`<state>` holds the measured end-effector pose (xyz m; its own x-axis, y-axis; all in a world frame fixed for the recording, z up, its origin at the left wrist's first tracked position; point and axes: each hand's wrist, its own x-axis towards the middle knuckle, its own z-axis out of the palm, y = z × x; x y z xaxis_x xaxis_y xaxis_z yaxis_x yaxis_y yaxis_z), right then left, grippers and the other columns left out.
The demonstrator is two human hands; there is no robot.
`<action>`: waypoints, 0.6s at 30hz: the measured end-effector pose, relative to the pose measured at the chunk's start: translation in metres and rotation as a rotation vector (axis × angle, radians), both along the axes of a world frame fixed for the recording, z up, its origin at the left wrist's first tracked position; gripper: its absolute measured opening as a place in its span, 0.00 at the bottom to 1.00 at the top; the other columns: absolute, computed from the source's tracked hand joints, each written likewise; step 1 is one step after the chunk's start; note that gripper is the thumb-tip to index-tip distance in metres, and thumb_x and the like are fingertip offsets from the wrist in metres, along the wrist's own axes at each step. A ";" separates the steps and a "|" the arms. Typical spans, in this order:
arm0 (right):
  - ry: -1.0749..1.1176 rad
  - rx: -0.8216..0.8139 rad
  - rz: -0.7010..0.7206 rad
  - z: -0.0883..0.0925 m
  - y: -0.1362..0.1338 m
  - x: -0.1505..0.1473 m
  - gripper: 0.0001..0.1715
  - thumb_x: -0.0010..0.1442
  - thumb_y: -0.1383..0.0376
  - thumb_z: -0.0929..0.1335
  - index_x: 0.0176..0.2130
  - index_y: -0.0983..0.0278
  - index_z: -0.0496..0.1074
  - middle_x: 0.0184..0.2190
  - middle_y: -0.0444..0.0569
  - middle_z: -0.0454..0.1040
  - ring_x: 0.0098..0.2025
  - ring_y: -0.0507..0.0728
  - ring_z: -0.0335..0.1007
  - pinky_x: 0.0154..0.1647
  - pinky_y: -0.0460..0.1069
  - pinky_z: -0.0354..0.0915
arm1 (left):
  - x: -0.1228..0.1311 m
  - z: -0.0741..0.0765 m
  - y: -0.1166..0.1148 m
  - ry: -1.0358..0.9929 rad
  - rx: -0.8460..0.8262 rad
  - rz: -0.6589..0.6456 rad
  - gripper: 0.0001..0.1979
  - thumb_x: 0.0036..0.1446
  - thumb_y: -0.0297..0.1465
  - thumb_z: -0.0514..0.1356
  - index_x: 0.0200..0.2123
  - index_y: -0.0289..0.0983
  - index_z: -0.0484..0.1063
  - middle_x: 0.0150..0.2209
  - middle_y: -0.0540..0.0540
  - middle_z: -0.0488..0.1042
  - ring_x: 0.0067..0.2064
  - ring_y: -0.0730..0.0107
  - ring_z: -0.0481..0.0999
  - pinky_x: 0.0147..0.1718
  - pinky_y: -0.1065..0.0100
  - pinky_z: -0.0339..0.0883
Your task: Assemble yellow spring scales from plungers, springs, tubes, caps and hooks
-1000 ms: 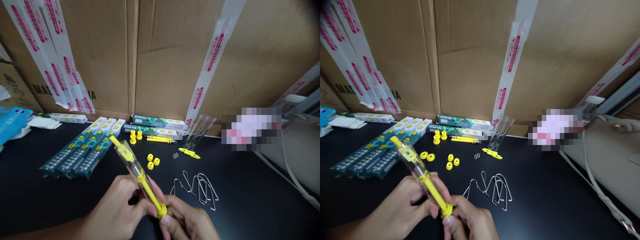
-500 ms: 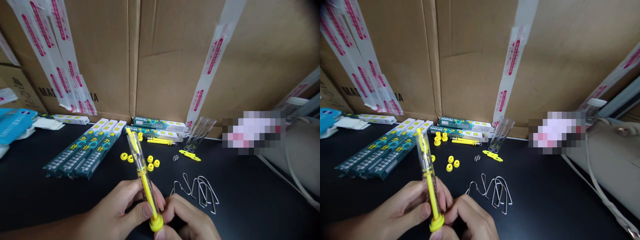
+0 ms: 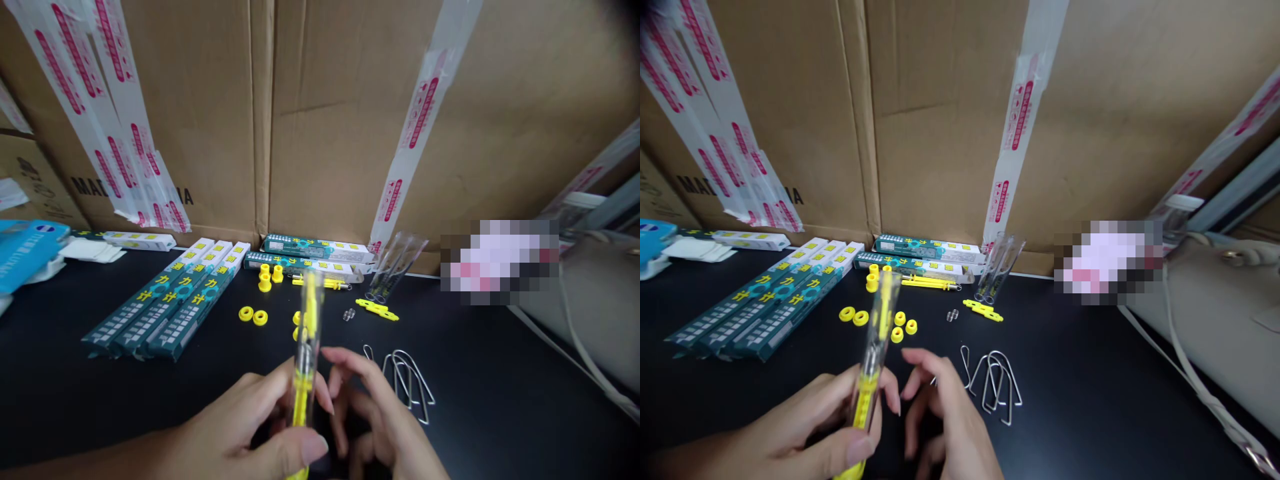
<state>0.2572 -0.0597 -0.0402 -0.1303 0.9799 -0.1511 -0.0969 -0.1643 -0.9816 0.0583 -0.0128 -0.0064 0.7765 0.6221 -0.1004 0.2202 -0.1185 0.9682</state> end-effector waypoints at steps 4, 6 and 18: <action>0.187 0.159 -0.095 0.010 0.005 0.009 0.42 0.48 0.53 0.81 0.60 0.46 0.70 0.49 0.49 0.70 0.36 0.55 0.70 0.19 0.43 0.72 | 0.003 0.007 -0.001 0.189 0.052 0.054 0.11 0.60 0.41 0.61 0.42 0.42 0.73 0.29 0.55 0.67 0.30 0.70 0.64 0.28 0.74 0.57; 0.217 0.181 -0.094 0.015 0.009 0.014 0.38 0.54 0.54 0.79 0.61 0.46 0.69 0.49 0.51 0.72 0.37 0.56 0.72 0.16 0.43 0.74 | 0.006 0.007 -0.002 0.210 0.075 0.048 0.12 0.59 0.41 0.62 0.41 0.42 0.75 0.29 0.55 0.66 0.30 0.70 0.64 0.28 0.74 0.57; 0.253 0.111 -0.289 0.030 0.022 0.026 0.18 0.57 0.61 0.79 0.46 0.60 0.77 0.36 0.47 0.80 0.29 0.51 0.76 0.24 0.41 0.76 | 0.007 -0.011 0.008 -0.075 -0.152 0.242 0.21 0.64 0.49 0.58 0.36 0.35 0.76 0.26 0.54 0.66 0.29 0.74 0.61 0.27 0.74 0.54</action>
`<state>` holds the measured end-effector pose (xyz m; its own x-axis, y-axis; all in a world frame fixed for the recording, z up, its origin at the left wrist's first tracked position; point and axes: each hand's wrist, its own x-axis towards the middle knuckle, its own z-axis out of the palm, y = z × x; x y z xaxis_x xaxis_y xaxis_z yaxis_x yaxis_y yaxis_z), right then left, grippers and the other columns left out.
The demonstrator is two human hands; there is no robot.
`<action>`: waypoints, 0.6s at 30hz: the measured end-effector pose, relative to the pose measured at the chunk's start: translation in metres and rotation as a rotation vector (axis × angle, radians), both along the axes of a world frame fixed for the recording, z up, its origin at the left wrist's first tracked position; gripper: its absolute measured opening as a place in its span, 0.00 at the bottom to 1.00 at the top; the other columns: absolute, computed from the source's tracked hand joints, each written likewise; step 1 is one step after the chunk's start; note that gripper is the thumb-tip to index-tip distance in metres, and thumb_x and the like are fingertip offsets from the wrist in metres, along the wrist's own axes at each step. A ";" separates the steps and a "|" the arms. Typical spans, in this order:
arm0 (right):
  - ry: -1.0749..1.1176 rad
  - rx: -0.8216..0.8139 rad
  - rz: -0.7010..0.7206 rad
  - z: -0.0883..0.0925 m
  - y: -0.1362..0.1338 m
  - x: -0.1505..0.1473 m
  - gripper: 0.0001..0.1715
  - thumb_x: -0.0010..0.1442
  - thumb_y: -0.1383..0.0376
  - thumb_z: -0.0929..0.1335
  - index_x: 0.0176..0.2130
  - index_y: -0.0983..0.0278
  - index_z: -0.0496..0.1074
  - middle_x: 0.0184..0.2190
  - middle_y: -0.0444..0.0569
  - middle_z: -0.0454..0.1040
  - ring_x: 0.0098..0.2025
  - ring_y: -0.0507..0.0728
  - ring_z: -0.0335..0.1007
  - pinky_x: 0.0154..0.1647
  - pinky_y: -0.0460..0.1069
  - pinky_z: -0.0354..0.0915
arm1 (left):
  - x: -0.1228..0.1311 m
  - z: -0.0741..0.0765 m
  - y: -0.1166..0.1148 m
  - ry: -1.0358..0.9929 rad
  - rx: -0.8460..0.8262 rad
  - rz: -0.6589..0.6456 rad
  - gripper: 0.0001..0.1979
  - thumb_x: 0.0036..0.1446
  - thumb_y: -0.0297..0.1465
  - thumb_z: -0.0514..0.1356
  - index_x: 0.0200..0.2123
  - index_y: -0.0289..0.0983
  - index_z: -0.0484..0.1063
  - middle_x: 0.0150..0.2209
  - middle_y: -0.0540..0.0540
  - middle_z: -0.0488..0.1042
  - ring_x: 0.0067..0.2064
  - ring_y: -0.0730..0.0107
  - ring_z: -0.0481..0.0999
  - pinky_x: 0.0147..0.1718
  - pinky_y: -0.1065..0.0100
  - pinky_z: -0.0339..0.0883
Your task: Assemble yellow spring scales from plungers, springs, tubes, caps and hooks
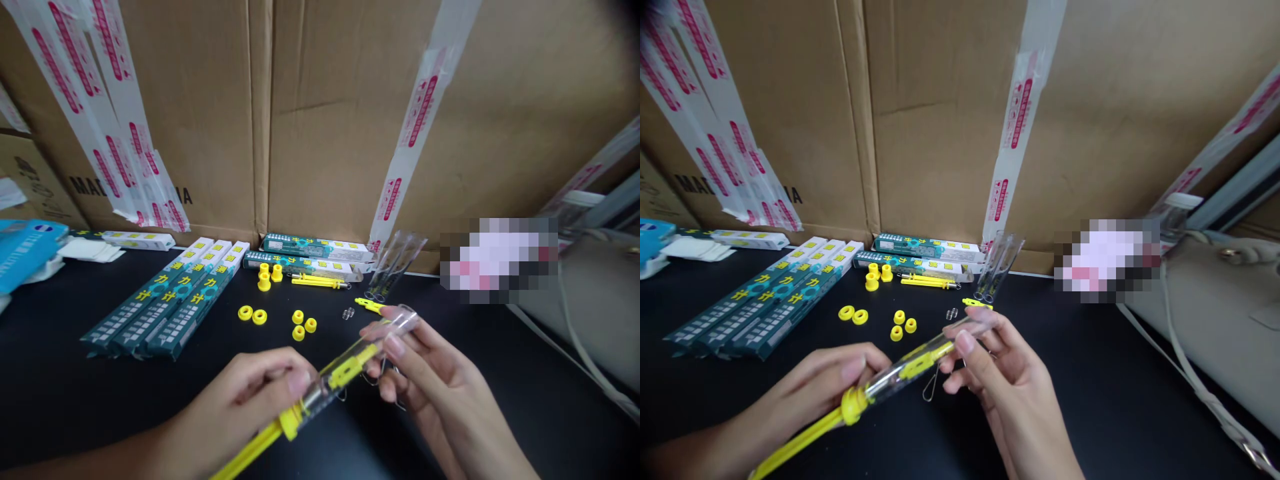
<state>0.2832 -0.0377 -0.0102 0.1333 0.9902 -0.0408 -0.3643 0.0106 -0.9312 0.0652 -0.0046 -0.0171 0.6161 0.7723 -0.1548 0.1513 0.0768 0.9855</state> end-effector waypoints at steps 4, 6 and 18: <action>0.072 -0.029 -0.065 -0.004 0.005 0.007 0.19 0.54 0.61 0.80 0.45 0.60 0.79 0.38 0.47 0.82 0.31 0.51 0.77 0.32 0.42 0.77 | 0.001 -0.005 0.013 -0.230 -0.322 0.090 0.31 0.53 0.58 0.61 0.38 0.33 0.77 0.23 0.53 0.65 0.22 0.74 0.61 0.18 0.74 0.54; 0.097 -0.042 -0.082 -0.008 0.006 0.010 0.18 0.53 0.62 0.81 0.43 0.60 0.79 0.38 0.47 0.82 0.31 0.52 0.78 0.34 0.42 0.78 | 0.001 -0.003 0.015 -0.267 -0.391 0.097 0.34 0.50 0.59 0.61 0.41 0.31 0.77 0.25 0.50 0.69 0.21 0.73 0.64 0.15 0.74 0.58; -0.017 0.028 0.123 -0.003 -0.007 -0.011 0.16 0.54 0.63 0.80 0.38 0.59 0.74 0.36 0.46 0.82 0.32 0.55 0.81 0.29 0.46 0.77 | -0.013 -0.012 0.016 -0.222 -0.421 0.079 0.41 0.58 0.63 0.46 0.43 0.32 0.77 0.41 0.37 0.79 0.14 0.75 0.75 0.04 0.83 0.49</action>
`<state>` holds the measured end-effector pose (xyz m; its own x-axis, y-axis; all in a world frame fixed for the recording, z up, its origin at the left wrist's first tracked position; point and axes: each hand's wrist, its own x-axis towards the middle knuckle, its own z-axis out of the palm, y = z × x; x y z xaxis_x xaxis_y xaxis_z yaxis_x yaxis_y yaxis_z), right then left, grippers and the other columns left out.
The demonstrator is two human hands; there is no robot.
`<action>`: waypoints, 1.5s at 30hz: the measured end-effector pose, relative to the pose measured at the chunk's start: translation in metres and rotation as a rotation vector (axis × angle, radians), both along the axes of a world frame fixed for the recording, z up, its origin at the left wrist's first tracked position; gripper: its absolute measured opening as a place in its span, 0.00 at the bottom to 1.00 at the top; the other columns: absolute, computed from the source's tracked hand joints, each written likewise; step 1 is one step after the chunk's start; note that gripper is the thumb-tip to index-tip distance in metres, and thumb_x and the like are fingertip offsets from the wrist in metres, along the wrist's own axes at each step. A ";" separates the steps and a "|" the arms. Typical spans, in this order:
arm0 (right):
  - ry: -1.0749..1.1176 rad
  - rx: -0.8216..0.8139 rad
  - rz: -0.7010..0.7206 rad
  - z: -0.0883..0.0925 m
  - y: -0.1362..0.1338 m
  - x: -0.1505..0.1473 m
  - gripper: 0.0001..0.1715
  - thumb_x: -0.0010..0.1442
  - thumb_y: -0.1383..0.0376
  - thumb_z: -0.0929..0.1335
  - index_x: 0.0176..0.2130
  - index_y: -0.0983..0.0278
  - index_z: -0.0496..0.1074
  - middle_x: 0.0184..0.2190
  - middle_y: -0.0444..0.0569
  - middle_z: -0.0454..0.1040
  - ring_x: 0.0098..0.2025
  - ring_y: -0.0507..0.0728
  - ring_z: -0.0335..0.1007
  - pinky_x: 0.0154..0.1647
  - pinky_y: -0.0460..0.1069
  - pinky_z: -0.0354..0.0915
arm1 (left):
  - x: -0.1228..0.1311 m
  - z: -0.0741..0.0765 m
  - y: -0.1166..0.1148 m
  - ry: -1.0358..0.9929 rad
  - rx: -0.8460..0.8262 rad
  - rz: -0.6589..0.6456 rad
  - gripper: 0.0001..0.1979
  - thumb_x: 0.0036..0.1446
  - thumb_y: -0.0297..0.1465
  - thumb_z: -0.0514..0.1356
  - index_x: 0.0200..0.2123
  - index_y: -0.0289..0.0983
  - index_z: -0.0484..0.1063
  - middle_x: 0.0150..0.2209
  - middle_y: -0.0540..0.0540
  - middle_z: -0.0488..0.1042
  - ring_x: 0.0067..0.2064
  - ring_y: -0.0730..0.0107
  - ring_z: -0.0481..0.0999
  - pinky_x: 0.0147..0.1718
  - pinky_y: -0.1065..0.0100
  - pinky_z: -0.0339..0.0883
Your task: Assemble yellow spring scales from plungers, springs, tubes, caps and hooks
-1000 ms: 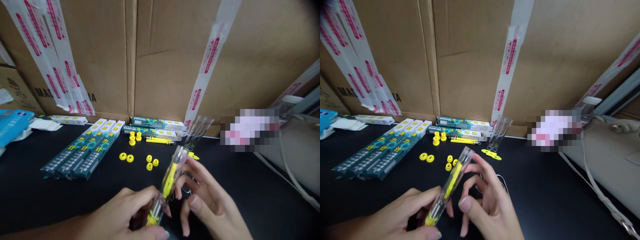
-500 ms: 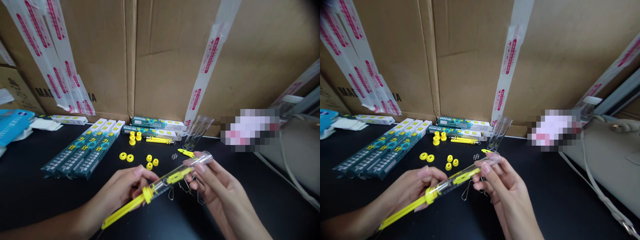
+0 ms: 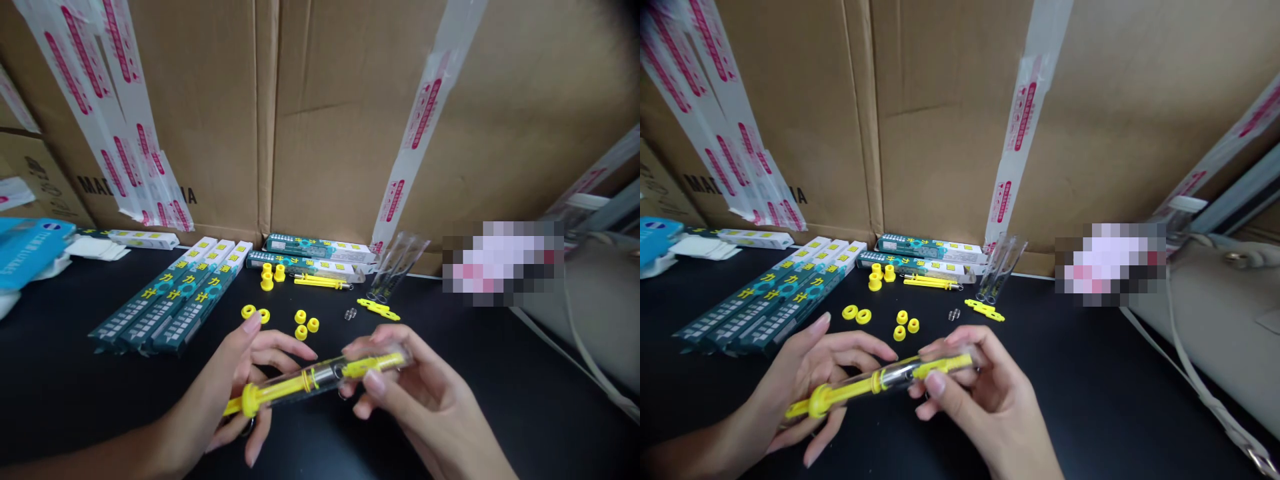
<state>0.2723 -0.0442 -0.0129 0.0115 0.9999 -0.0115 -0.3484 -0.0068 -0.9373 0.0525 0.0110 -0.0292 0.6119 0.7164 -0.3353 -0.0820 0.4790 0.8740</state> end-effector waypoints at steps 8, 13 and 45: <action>-0.048 -0.029 0.124 0.007 -0.004 -0.012 0.19 0.48 0.62 0.82 0.37 0.59 0.76 0.36 0.45 0.84 0.28 0.52 0.79 0.31 0.46 0.76 | 0.001 0.011 -0.030 0.163 0.458 -0.044 0.23 0.58 0.48 0.65 0.48 0.37 0.78 0.32 0.42 0.84 0.14 0.84 0.62 0.09 0.83 0.53; -0.142 0.187 0.089 0.014 0.027 -0.003 0.22 0.66 0.46 0.67 0.48 0.58 0.73 0.43 0.50 0.81 0.31 0.53 0.76 0.32 0.48 0.75 | -0.002 0.008 -0.028 0.148 0.357 0.106 0.20 0.60 0.47 0.64 0.46 0.36 0.76 0.27 0.47 0.80 0.09 0.88 0.57 0.07 0.83 0.43; -1.378 0.695 0.020 -0.022 0.160 -0.052 0.13 0.68 0.62 0.70 0.51 0.64 0.74 0.51 0.52 0.77 0.48 0.61 0.77 0.48 0.60 0.74 | -0.032 0.007 -0.035 0.660 1.262 0.420 0.13 0.59 0.34 0.65 0.47 0.55 0.76 0.41 0.60 0.85 0.32 0.74 0.85 0.20 0.82 0.68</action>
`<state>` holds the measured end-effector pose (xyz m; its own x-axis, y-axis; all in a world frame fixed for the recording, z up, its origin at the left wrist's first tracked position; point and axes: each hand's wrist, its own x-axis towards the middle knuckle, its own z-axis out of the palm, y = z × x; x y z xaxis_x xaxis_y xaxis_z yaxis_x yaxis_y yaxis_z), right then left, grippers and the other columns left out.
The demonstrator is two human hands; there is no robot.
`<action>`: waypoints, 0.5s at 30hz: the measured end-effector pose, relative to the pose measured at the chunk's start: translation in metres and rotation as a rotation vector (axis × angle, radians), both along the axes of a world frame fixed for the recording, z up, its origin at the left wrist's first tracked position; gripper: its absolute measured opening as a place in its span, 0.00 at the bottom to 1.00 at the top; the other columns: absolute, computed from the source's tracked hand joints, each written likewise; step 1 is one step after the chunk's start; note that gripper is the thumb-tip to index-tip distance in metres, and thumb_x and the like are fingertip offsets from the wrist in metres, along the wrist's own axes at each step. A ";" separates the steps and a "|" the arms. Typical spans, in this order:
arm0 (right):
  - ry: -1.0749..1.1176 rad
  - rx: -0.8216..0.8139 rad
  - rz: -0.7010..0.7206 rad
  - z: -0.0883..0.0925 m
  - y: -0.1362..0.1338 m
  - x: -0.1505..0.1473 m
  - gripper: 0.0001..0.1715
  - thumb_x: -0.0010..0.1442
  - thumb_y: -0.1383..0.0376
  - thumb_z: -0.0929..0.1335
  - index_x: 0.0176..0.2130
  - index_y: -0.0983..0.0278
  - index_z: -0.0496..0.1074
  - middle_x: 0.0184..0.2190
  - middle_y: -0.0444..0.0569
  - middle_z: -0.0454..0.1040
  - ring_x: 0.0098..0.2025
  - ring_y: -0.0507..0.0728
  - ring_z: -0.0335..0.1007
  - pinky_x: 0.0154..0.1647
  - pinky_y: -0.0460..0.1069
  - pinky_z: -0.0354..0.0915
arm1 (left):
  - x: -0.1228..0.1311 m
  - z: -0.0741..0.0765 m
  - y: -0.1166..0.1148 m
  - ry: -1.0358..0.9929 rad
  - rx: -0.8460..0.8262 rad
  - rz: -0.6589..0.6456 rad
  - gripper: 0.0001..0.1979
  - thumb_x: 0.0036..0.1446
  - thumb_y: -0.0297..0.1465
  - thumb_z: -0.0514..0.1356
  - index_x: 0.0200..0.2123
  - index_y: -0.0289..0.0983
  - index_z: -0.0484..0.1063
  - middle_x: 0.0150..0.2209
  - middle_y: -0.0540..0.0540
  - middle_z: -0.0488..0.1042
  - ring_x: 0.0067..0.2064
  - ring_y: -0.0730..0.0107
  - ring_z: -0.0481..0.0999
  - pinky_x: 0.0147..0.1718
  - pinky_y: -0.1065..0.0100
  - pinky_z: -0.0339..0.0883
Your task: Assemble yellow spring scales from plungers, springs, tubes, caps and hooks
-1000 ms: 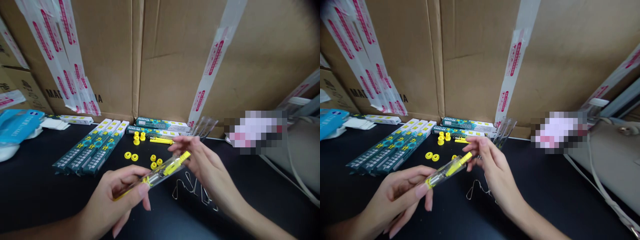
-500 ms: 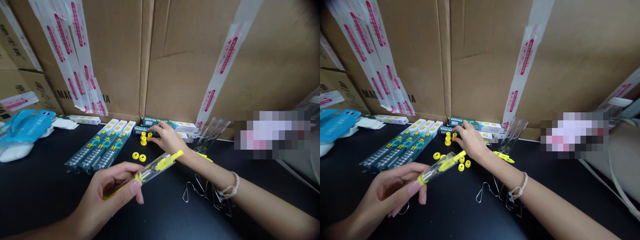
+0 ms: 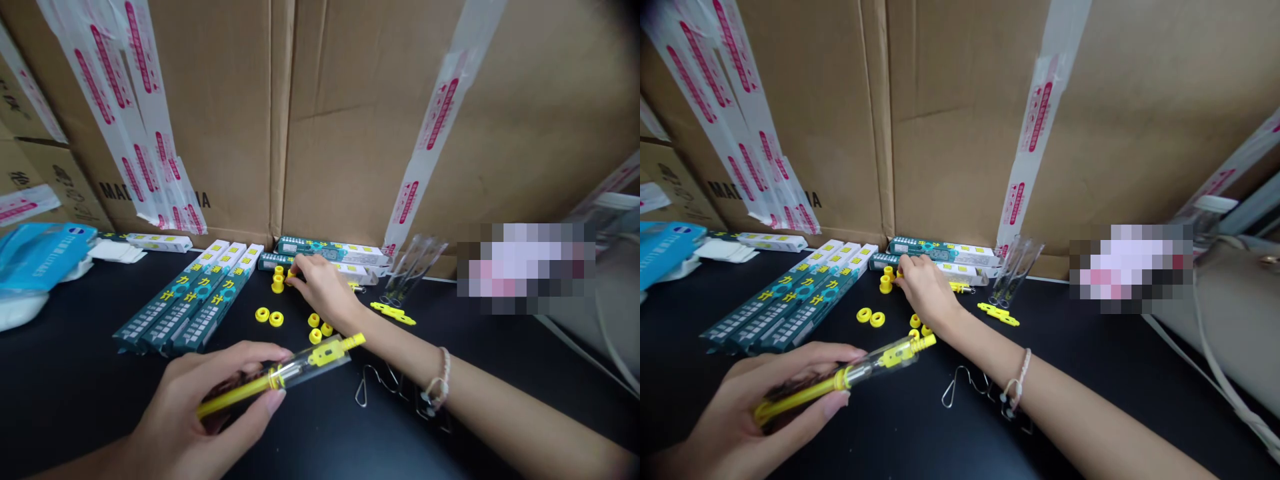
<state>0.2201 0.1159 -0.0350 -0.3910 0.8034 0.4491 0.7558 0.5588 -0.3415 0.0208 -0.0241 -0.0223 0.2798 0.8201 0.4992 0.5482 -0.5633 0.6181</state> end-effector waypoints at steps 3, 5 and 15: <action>0.138 -0.033 0.002 0.002 0.002 0.002 0.13 0.68 0.62 0.70 0.50 0.65 0.74 0.48 0.51 0.77 0.45 0.60 0.78 0.45 0.59 0.75 | 0.002 0.000 -0.002 -0.026 -0.039 0.075 0.12 0.56 0.36 0.67 0.44 0.57 0.78 0.39 0.62 0.85 0.34 0.74 0.85 0.28 0.83 0.73; 0.260 -0.055 0.001 0.008 -0.002 0.007 0.11 0.67 0.65 0.71 0.48 0.65 0.73 0.45 0.50 0.78 0.44 0.59 0.78 0.45 0.58 0.75 | 0.004 0.001 -0.001 -0.055 -0.090 0.094 0.10 0.56 0.37 0.66 0.43 0.56 0.79 0.37 0.61 0.85 0.34 0.73 0.85 0.26 0.84 0.72; 0.635 -0.290 0.039 0.016 -0.102 0.066 0.09 0.63 0.63 0.71 0.44 0.60 0.73 0.43 0.49 0.77 0.38 0.56 0.78 0.38 0.49 0.78 | 0.008 0.001 0.001 -0.037 -0.225 0.108 0.08 0.57 0.38 0.63 0.41 0.53 0.79 0.31 0.60 0.82 0.31 0.74 0.84 0.22 0.83 0.68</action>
